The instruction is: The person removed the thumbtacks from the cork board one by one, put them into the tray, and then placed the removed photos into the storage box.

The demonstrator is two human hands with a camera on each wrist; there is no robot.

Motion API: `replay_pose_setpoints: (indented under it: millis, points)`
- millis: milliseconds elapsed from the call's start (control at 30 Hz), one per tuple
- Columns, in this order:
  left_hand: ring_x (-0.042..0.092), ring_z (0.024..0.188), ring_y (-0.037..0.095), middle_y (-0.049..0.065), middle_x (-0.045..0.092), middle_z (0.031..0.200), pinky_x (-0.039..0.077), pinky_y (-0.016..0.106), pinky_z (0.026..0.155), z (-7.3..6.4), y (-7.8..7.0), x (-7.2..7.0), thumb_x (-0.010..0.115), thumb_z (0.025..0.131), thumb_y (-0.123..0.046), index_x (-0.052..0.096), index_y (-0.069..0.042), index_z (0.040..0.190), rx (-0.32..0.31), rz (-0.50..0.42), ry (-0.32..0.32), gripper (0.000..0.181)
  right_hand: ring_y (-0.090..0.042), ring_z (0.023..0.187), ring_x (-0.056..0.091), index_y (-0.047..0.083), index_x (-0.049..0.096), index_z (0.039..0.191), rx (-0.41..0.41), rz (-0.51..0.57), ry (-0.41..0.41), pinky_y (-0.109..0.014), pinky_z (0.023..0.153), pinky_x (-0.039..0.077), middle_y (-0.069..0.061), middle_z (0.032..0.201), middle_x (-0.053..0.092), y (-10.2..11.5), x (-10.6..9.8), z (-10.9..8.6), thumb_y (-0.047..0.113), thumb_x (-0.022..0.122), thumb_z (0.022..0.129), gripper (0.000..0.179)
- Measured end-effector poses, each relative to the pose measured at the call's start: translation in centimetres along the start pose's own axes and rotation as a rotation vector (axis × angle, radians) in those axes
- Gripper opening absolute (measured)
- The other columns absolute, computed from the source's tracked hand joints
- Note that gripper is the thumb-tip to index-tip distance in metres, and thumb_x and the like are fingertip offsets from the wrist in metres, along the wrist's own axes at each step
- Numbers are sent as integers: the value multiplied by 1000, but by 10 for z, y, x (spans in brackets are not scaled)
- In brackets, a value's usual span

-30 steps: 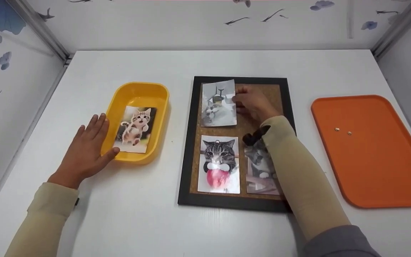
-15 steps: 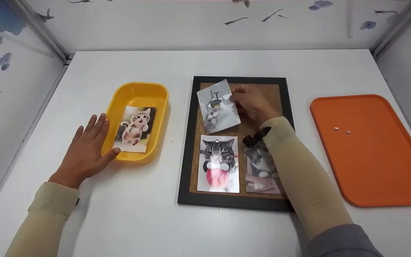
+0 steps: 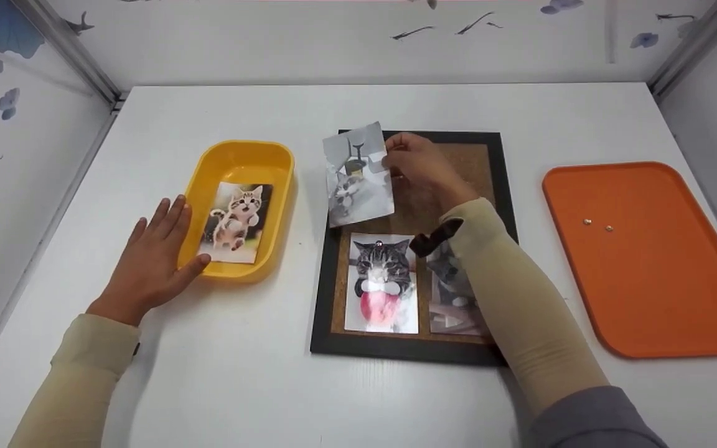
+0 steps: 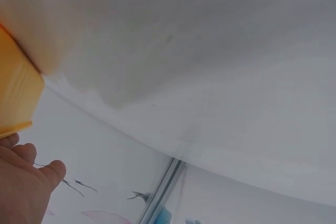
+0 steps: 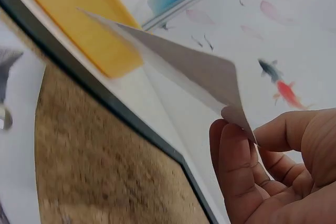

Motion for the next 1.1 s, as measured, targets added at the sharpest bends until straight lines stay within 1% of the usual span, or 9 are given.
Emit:
replay_pose_setpoints:
  millis: [167, 267, 500, 600, 700, 767, 867, 967, 1100]
  points:
    - [-3, 152, 27, 9, 5, 166, -1, 51, 119, -2, 0, 0, 44, 98, -55, 11, -4, 158, 7, -4, -7, 86, -30, 101, 65, 5, 56, 114, -20, 124, 64, -45, 87, 53, -14, 115, 63, 11, 21, -3, 5, 56, 95, 19]
    - [-4, 152, 25, 7, 3, 167, -1, 50, 120, -2, 1, 2, 45, 98, -55, 10, -5, 159, -9, -2, 4, 86, -31, 100, 66, 5, 56, 114, -20, 167, 87, -44, 84, 55, -15, 115, 63, 16, 33, -4, 4, 56, 96, 19]
    - [-3, 152, 26, 7, 3, 167, -1, 50, 120, -3, -1, 1, 45, 98, -55, 9, -6, 159, -19, -9, 17, 86, -33, 98, 66, 5, 55, 113, -51, 212, 121, -44, 82, 56, -15, 113, 64, 27, 60, -7, 4, 56, 96, 17]
    - [-3, 152, 26, 7, 3, 167, 0, 51, 120, -3, -3, -1, 44, 98, -55, 9, -6, 159, -21, -7, 16, 86, -30, 92, 65, 6, 55, 111, -69, 228, 132, -45, 81, 56, -14, 111, 63, 33, 72, -8, 2, 57, 95, 16]
    - [-3, 152, 26, 6, 2, 167, -1, 51, 119, -3, -2, 0, 43, 98, -56, 9, -6, 159, -28, -6, 23, 86, -24, 83, 62, 6, 55, 108, -80, 240, 139, -49, 82, 54, -12, 105, 62, 35, 85, -10, 1, 57, 94, 15]
    - [-4, 152, 26, 5, 1, 167, -1, 51, 119, -3, -3, 0, 42, 98, -56, 8, -7, 159, -32, -8, 27, 86, -22, 81, 61, 7, 55, 106, -90, 236, 145, -49, 83, 54, -11, 102, 62, 37, 92, -11, 0, 57, 94, 14]
    - [-4, 152, 26, 5, 1, 167, -1, 51, 119, -4, -2, 1, 43, 98, -56, 8, -8, 159, -36, -13, 26, 85, -23, 83, 61, 7, 55, 105, -87, 251, 163, -45, 80, 55, -10, 101, 61, 37, 104, -13, 1, 56, 94, 13]
    - [-3, 152, 26, 6, 3, 167, -1, 51, 119, -4, -1, 1, 44, 98, -55, 10, -7, 159, -30, -12, 15, 85, -24, 88, 62, 9, 56, 105, -85, 254, 178, -38, 76, 57, -9, 104, 61, 37, 115, -14, 2, 57, 95, 12]
    - [-1, 152, 27, 8, 6, 166, 1, 52, 119, -3, -1, -1, 46, 98, -54, 12, -5, 159, -19, -4, 3, 85, -25, 87, 63, 8, 55, 105, -84, 279, 208, -38, 74, 58, -10, 104, 60, 39, 127, -14, 1, 57, 95, 12]
Point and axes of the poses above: each hand's wrist, its own z-axis towards the middle knuckle, its own x-axis out of the palm, y = z × x, the point moved 5 cm from there along z, towards the middle knuckle
